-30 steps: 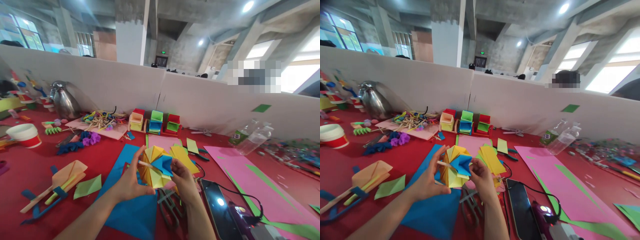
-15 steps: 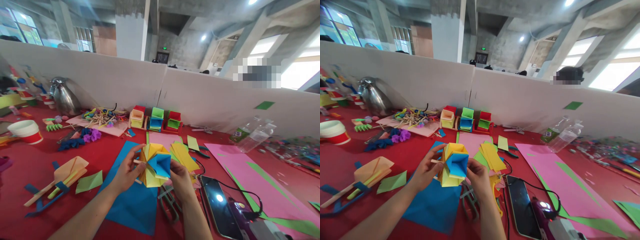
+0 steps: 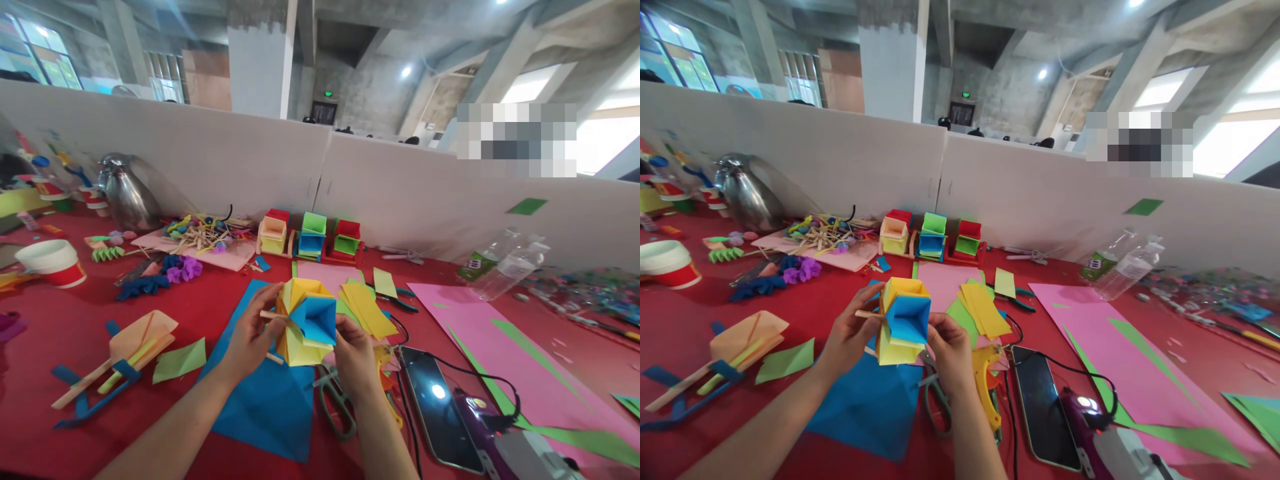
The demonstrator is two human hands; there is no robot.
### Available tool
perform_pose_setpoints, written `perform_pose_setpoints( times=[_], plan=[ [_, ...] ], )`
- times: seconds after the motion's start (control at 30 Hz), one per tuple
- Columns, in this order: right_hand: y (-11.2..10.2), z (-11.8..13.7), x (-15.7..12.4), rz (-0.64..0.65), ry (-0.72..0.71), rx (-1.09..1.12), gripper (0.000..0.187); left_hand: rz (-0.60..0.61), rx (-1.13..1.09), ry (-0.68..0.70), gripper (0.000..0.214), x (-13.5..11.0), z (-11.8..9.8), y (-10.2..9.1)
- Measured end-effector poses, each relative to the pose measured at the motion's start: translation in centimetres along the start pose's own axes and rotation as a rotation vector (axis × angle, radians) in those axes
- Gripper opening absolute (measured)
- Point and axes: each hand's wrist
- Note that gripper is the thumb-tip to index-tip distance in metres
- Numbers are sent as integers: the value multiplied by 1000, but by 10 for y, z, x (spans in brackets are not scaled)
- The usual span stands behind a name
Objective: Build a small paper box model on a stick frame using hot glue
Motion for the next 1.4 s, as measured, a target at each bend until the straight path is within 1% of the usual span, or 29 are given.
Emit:
perform_pose_setpoints(
  times=[0.1, 0.2, 0.33, 0.47, 0.57, 0.63, 0.7, 0.8, 0.93, 1.0, 1.1, 1.23, 1.33, 1.4],
  plan=[
    [1, 0, -1, 82, -3, 63, 13, 25, -127, -46, 45, -1, -2, 1],
    [5, 3, -3, 106, -16, 74, 16, 62, -261, -110, 50, -2, -4, 0],
    [11, 8, -6, 118, -36, -25, 18, 68, -349, -119, 50, -2, 1, -4],
    [13, 9, -8, 53, -124, -168, 14, 97, -346, -161, 50, -2, 8, -9],
    [14, 9, -8, 35, -203, -245, 12, 51, -324, -169, 48, -3, 14, -12],
    [16, 10, -10, 54, -232, -276, 11, -2, -332, -180, 51, -3, 17, -15],
    [19, 11, -13, 65, -263, -316, 9, -45, -370, -220, 55, -3, 19, -17],
    [24, 15, -18, 43, -346, -427, 8, -62, -440, -281, 55, -2, 19, -19],
    [25, 18, -21, 31, -425, -535, 12, -78, -461, -278, 57, -2, 18, -19],
    [24, 17, -21, 15, -422, -549, 11, -69, -426, -283, 62, -3, 19, -20],
    [23, 11, -20, -30, -343, -506, 10, -14, -365, -267, 67, -3, 18, -19],
    [23, 4, -18, -34, -224, -371, 15, 79, -342, -230, 62, 0, 9, -15],
    [23, 3, -17, -15, -211, -354, 17, 60, -336, -186, 59, 3, 5, -14],
    [22, 5, -17, -7, -212, -356, 17, 54, -334, -194, 61, 3, 7, -15]
  ],
)
Point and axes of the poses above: each hand's wrist, its own x-axis towards the middle knuckle, its own y-axis out of the palm, z = x × y, and after that the axes turned 8 degrees about z, right-handed
